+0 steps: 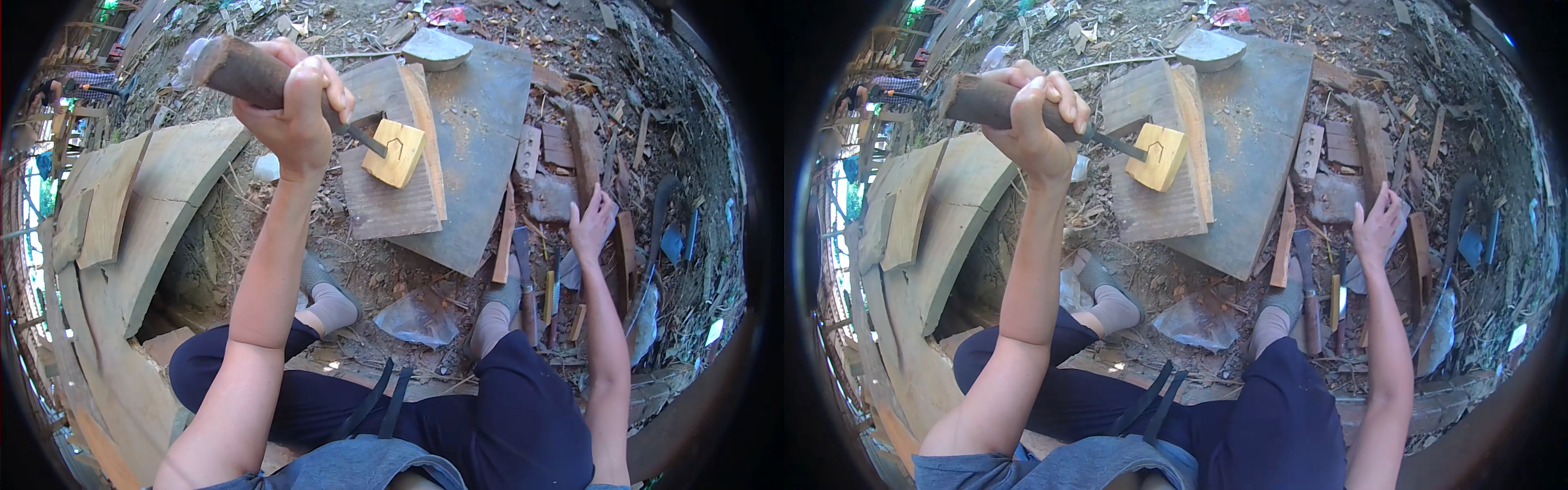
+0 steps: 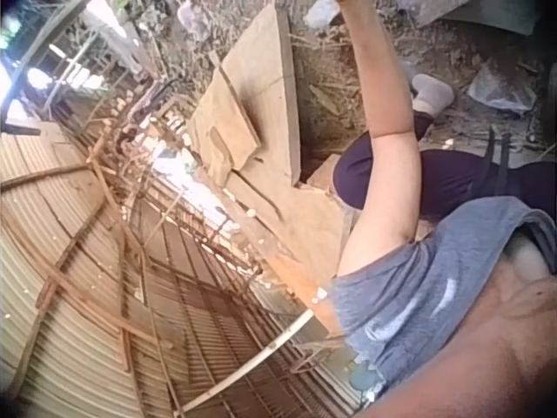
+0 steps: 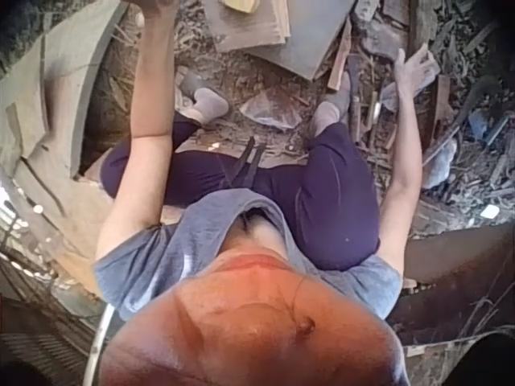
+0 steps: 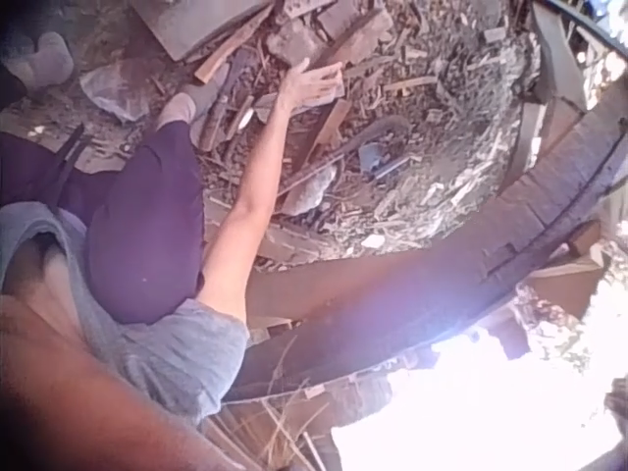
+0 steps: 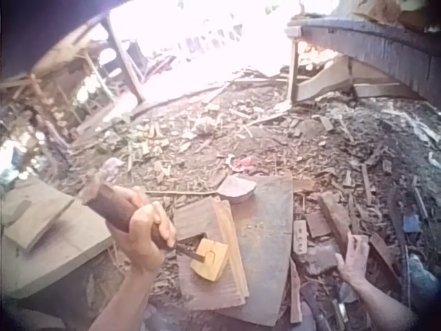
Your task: The person carves a shape into a small piece of wood using a chisel and a wooden mallet.
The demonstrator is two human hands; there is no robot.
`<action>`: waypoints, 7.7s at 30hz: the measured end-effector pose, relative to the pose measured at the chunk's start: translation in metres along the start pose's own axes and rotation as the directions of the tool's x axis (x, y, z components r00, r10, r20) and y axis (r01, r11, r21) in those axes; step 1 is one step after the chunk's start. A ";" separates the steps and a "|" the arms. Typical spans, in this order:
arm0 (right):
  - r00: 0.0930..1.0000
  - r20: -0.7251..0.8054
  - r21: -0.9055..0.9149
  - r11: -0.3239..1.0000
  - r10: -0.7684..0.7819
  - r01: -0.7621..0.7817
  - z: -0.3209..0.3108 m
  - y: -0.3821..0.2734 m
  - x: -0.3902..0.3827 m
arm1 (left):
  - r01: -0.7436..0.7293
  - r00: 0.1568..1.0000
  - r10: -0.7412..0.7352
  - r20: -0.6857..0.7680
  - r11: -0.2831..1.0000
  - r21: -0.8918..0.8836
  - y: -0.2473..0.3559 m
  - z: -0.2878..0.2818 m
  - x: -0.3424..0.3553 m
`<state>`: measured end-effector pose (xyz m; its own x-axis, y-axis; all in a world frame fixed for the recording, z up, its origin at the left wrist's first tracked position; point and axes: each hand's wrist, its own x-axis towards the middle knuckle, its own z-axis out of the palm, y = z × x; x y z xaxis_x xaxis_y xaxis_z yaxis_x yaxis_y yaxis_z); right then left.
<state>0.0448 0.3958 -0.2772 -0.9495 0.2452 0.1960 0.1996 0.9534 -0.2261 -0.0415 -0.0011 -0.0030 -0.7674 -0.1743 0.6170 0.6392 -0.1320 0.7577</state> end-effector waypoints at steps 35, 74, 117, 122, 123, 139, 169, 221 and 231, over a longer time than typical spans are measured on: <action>0.801 0.068 0.543 0.696 -0.595 0.470 -0.479 -0.314 0.039 | 0.083 0.992 -0.053 -0.115 0.958 0.274 -0.022 -0.003 -0.002; 0.860 0.475 0.262 0.904 0.184 -0.338 -0.078 -0.031 -0.033 | 0.113 0.993 -0.108 -0.040 0.973 0.199 -0.015 -0.006 -0.010; 0.720 -0.056 0.423 0.637 -0.692 0.645 -0.076 -0.302 0.002 | -0.066 0.883 0.131 -0.450 0.985 0.157 0.069 -0.049 -0.008; 0.691 -0.079 0.392 0.615 -0.719 0.684 -0.072 -0.300 0.003 | 0.026 0.947 0.021 -0.320 0.990 0.141 0.049 -0.042 -0.019; 0.683 -0.075 0.387 0.610 -0.727 0.692 -0.073 -0.300 0.003 | 0.033 0.939 0.025 -0.344 0.986 0.161 0.043 -0.042 -0.020; 0.693 -0.074 0.410 0.612 -0.717 0.677 -0.073 -0.299 0.002 | 0.020 0.923 -0.013 -0.386 1.000 0.013 0.012 -0.029 -0.017; 0.702 -0.117 0.469 0.584 -0.702 0.662 -0.069 -0.298 0.001 | 0.115 0.937 -0.093 -0.338 0.992 0.045 0.003 -0.034 -0.002; 0.991 0.115 0.098 0.992 0.067 -0.078 -0.002 -0.039 -0.053 | 0.078 0.935 -0.037 -0.352 0.992 0.103 0.002 -0.018 -0.008; 0.967 0.145 0.617 0.783 -0.211 0.078 -0.172 -0.124 0.022 | 0.102 0.944 -0.039 -0.328 0.979 0.177 -0.003 -0.005 -0.018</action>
<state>0.0412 0.3129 -0.0807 -0.9951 0.0102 0.0985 -0.0676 0.6571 -0.7507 -0.0293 -0.0028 -0.0177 -0.7326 -0.4796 0.4829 0.5382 0.0261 0.8424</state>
